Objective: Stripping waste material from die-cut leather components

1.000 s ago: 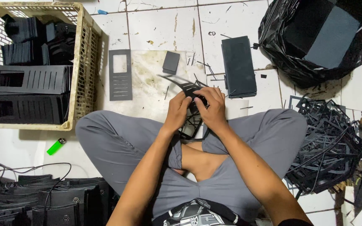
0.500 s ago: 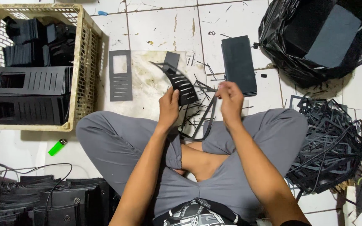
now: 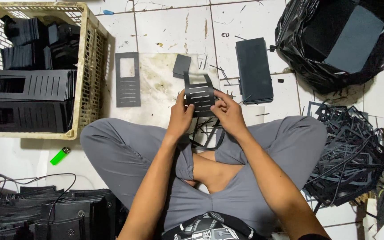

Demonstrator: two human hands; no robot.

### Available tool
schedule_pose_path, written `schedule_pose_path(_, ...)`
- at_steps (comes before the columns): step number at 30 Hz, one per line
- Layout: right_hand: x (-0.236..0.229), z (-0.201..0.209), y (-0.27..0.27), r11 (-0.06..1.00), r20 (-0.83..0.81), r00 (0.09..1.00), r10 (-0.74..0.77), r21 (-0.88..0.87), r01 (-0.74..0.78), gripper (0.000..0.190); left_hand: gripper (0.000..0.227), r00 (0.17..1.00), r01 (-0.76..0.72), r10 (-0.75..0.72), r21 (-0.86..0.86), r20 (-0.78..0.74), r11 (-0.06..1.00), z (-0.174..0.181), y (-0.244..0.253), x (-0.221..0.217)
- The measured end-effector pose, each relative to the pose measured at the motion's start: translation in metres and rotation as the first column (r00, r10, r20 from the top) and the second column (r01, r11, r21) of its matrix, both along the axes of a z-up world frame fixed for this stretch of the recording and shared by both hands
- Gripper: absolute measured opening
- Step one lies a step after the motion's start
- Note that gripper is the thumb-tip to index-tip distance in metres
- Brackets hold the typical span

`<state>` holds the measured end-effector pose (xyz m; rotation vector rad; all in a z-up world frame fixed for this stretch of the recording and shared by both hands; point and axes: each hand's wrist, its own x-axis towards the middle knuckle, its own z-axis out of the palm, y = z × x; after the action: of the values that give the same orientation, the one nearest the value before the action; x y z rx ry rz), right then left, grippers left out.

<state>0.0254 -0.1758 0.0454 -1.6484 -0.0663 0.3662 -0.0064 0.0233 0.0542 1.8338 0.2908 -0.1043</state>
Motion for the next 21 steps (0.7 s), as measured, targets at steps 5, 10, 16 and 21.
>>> schedule_pose_path(5, -0.002, -0.014, 0.018, 1.0, 0.012, 1.0, -0.017, 0.011, 0.017, 0.052, 0.059, 0.99, -0.139, 0.139, -0.017, 0.013, 0.99, 0.004, 0.012, -0.004)
schedule_pose_path(10, 0.008, -0.011, 0.082, 0.997, 0.047, 0.999, -0.017, 0.077, 0.014, 0.056, 0.055, 0.953, -0.286, 0.286, -0.016, 0.099, 0.958, 0.042, 0.056, -0.005)
schedule_pose_path(16, 0.026, -0.041, 0.208, 0.955, 0.033, 0.999, 0.039, 0.292, -0.047, 0.052, 0.044, 0.565, -0.77, 0.668, 0.019, 0.485, 0.638, 0.059, 0.127, -0.01)
schedule_pose_path(21, 0.028, -0.13, 0.256, 0.991, -0.249, 0.966, 0.063, 0.127, -0.032, 0.055, 0.037, 0.356, -0.843, 0.867, -0.282, 0.349, 0.459, 0.023, 0.145, -0.007)
